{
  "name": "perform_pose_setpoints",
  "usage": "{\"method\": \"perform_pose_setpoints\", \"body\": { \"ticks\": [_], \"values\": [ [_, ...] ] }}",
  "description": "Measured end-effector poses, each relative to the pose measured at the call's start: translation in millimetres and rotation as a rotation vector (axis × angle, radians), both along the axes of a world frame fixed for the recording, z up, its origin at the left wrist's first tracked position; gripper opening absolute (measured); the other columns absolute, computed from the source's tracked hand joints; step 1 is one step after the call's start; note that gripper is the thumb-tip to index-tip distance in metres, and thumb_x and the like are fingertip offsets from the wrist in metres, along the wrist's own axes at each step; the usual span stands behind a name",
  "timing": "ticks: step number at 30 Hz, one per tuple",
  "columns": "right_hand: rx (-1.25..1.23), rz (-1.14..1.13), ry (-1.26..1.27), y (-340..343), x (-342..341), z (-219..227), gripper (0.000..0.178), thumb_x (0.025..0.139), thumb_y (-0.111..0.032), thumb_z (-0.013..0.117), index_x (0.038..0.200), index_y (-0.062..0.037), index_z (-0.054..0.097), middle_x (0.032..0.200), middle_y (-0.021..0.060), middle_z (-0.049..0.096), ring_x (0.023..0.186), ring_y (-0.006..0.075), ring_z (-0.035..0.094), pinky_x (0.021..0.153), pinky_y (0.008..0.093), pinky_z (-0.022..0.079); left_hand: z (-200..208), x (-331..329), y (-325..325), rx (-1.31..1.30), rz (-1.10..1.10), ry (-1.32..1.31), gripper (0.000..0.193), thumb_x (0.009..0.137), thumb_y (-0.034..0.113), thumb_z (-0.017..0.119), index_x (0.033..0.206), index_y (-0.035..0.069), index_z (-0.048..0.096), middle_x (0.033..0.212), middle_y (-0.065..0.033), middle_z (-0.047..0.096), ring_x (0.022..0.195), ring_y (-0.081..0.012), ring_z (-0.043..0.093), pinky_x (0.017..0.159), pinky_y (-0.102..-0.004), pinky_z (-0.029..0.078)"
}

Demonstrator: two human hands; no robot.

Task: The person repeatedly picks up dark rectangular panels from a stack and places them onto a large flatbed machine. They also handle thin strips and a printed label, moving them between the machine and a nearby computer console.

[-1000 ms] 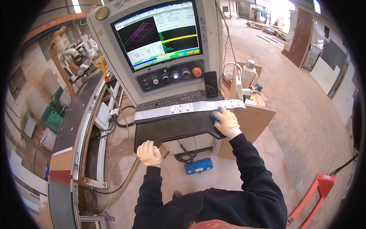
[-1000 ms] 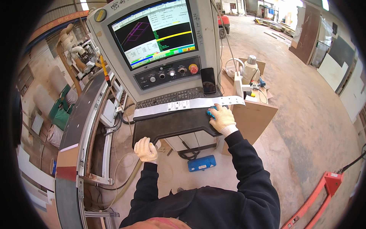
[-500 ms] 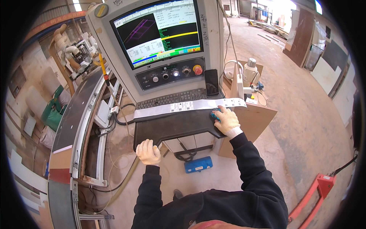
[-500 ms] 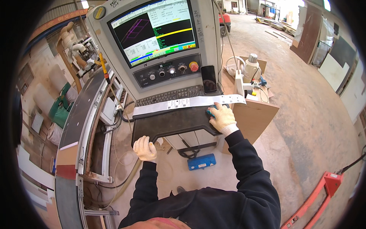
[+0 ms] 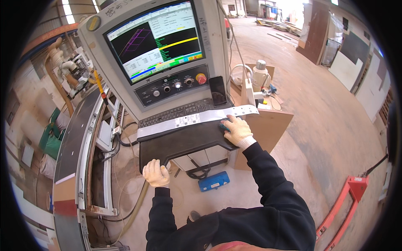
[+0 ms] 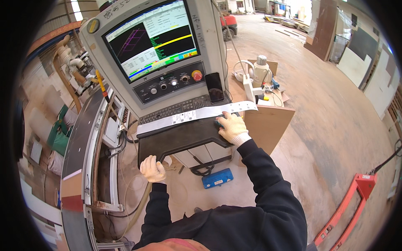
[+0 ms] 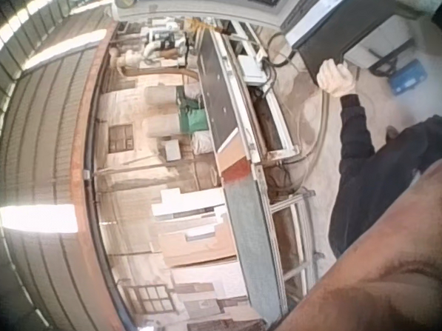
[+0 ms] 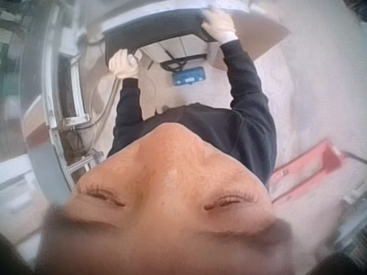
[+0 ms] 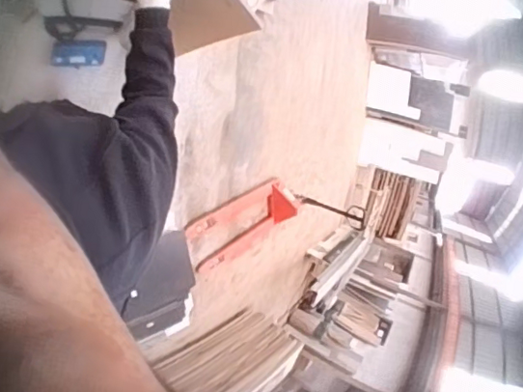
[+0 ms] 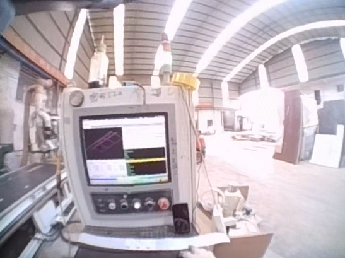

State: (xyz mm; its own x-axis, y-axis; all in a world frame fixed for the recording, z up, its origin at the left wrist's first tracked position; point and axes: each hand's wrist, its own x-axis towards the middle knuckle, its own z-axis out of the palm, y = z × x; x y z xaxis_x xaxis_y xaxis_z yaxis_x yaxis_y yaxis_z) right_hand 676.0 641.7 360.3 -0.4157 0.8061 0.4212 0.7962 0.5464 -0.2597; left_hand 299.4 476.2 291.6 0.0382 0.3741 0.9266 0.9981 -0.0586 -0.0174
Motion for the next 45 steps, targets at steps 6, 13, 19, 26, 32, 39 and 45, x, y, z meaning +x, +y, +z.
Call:
{"method": "perform_pose_setpoints", "body": {
  "ticks": [6, 13, 19, 26, 32, 39, 45],
  "values": [
    [0.041, -0.033, 0.083, 6.0, 0.6, -8.3, 0.072, 0.08, -0.026, 0.077, 0.147, -0.0164, 0.053, 0.145, 0.0176, 0.056, 0.126, 0.0387, 0.058, 0.105, 0.0489, 0.048, 7.3, 1.7, -3.9, -0.06, -0.012, -0.056, 0.035, 0.095, 0.032, 0.057, 0.104, 0.001, 0.071, 0.106, -0.0165, 0.072, 0.099, -0.0368, 0.067, 0.093, -0.0507, 0.048],
    [0.32, -0.066, 0.408, -11.2, -33.7, 14.0, 0.048, 0.08, -0.013, 0.08, 0.125, -0.0008, 0.066, 0.133, 0.0221, 0.063, 0.125, 0.0396, 0.06, 0.105, 0.0462, 0.049, 10.5, -8.9, -17.6, -0.072, -0.081, -0.077, 0.034, 0.084, 0.027, 0.071, 0.109, 0.004, 0.069, 0.111, -0.0131, 0.07, 0.104, -0.0325, 0.065, 0.095, -0.0491, 0.047],
    [0.233, 0.52, 0.328, -48.6, -218.3, 101.2, 0.043, 0.085, -0.007, 0.072, 0.126, -0.0004, 0.063, 0.124, 0.0209, 0.066, 0.116, 0.0405, 0.064, 0.098, 0.0437, 0.052, 17.1, -29.2, -33.7, -0.11, -0.311, -0.137, 0.034, 0.074, 0.016, 0.074, 0.105, 0.004, 0.069, 0.109, -0.0121, 0.068, 0.101, -0.029, 0.065, 0.089, -0.0445, 0.049],
    [0.281, 0.294, 0.228, 36.0, -528.8, 129.6, 0.058, 0.088, -0.025, 0.072, 0.133, 0.0081, 0.055, 0.129, 0.0323, 0.062, 0.122, 0.0468, 0.06, 0.105, 0.0475, 0.048, -33.0, -118.2, -99.8, -0.722, -0.552, -0.283, 0.025, 0.088, 0.024, 0.066, 0.106, 0.008, 0.07, 0.113, -0.0174, 0.071, 0.106, -0.0333, 0.068, 0.095, -0.0464, 0.052],
    [-0.208, 0.309, 1.102, 168.3, -635.7, 80.1, 0.033, 0.094, -0.026, 0.068, 0.106, 0.0036, 0.059, 0.087, 0.0115, 0.066, 0.069, 0.0233, 0.066, 0.06, 0.0388, 0.054, -125.2, -300.4, -219.9, -1.326, -0.363, -0.644, 0.042, 0.096, 0.041, 0.054, 0.116, 0.01, 0.074, 0.114, -0.0175, 0.074, 0.107, -0.0392, 0.068, 0.096, -0.0476, 0.053],
    [0.019, 0.272, 1.319, 150.5, -694.5, 202.1, 0.014, 0.1, -0.019, 0.063, 0.091, -0.0091, 0.058, 0.065, -0.0039, 0.05, 0.048, 0.008, 0.046, 0.044, 0.0269, 0.038, -144.8, -449.0, -268.4, -1.067, -0.099, -1.229, 0.043, 0.096, 0.042, 0.06, 0.117, 0.008, 0.074, 0.116, -0.0162, 0.074, 0.108, -0.0353, 0.069, 0.095, -0.0436, 0.053],
    [-0.3, 0.76, 0.706, 68.3, -795.8, 180.1, 0.012, 0.095, -0.014, 0.073, 0.102, -0.0054, 0.07, 0.074, -0.0034, 0.06, 0.063, 0.0091, 0.056, 0.058, 0.0262, 0.047, -120.9, -562.9, -191.8, -0.674, -0.604, -1.745, 0.035, 0.103, 0.028, 0.063, 0.127, 0.003, 0.067, 0.112, -0.011, 0.075, 0.107, -0.0205, 0.07, 0.09, -0.0336, 0.055]
  ]
}}
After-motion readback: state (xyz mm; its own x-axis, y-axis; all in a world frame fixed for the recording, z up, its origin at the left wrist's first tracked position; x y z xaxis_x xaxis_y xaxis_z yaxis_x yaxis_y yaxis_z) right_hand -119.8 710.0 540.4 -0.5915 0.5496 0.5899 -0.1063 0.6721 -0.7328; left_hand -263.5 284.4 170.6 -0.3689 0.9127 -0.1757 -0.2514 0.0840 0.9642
